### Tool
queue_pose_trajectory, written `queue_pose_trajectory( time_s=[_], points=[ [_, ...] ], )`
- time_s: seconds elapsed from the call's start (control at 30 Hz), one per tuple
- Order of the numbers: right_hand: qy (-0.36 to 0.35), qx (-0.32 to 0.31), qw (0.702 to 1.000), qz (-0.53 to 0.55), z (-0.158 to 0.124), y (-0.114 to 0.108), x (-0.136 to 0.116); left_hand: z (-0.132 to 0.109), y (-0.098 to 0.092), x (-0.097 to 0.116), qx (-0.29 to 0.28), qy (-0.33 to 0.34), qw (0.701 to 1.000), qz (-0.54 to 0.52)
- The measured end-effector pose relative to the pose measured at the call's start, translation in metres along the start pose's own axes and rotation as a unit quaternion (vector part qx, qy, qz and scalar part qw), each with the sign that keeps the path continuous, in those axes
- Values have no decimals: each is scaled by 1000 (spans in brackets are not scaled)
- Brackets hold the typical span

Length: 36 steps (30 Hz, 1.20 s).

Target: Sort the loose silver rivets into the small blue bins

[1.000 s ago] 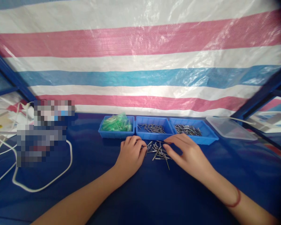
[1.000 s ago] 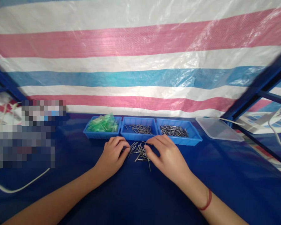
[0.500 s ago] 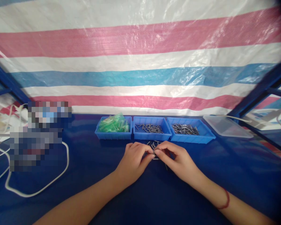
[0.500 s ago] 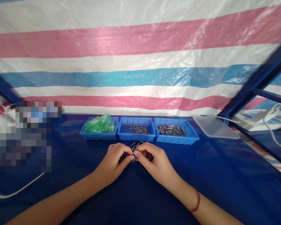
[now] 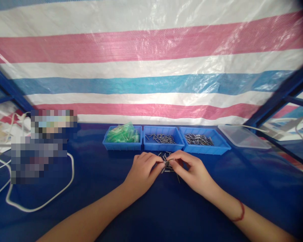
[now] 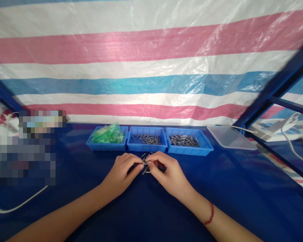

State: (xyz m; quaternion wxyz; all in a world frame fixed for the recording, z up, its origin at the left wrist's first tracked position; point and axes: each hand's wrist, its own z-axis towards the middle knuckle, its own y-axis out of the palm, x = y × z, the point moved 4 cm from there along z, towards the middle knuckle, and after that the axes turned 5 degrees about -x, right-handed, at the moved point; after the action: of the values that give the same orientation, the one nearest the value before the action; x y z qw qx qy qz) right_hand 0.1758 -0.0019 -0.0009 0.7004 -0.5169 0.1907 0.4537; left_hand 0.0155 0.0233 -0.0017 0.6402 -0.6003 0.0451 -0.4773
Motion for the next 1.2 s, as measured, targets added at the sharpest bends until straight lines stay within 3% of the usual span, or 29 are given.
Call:
queue_pose_trajectory(
  time_s=[0.23, 0.37, 0.53, 0.67, 0.8, 1.03, 1.2],
  points=[
    [-21, -8, 999, -44, 4, -8, 4, -1, -6, 0, 43, 1, 999, -6],
    [-18, 86, 988, -129, 8, -39, 17, -2, -5, -1, 23, -2, 999, 39],
    [70, 227, 935, -264, 8, -89, 47, -3, 1, -7, -28, -17, 993, 110],
    [119, 244, 887, -374, 8, -106, 63, -3, 2, -9, -42, -25, 991, 125],
    [127, 240, 867, -418, 8, -104, 65, -4, 2, -11, -36, -28, 991, 129],
    [-13, 177, 917, -358, 11, -75, 31, -5, -1, -17, 15, -54, 986, 157],
    [-60, 115, 945, -302, 8, -50, 12, -4, -1, -17, 5, -47, 985, 167]
  ],
)
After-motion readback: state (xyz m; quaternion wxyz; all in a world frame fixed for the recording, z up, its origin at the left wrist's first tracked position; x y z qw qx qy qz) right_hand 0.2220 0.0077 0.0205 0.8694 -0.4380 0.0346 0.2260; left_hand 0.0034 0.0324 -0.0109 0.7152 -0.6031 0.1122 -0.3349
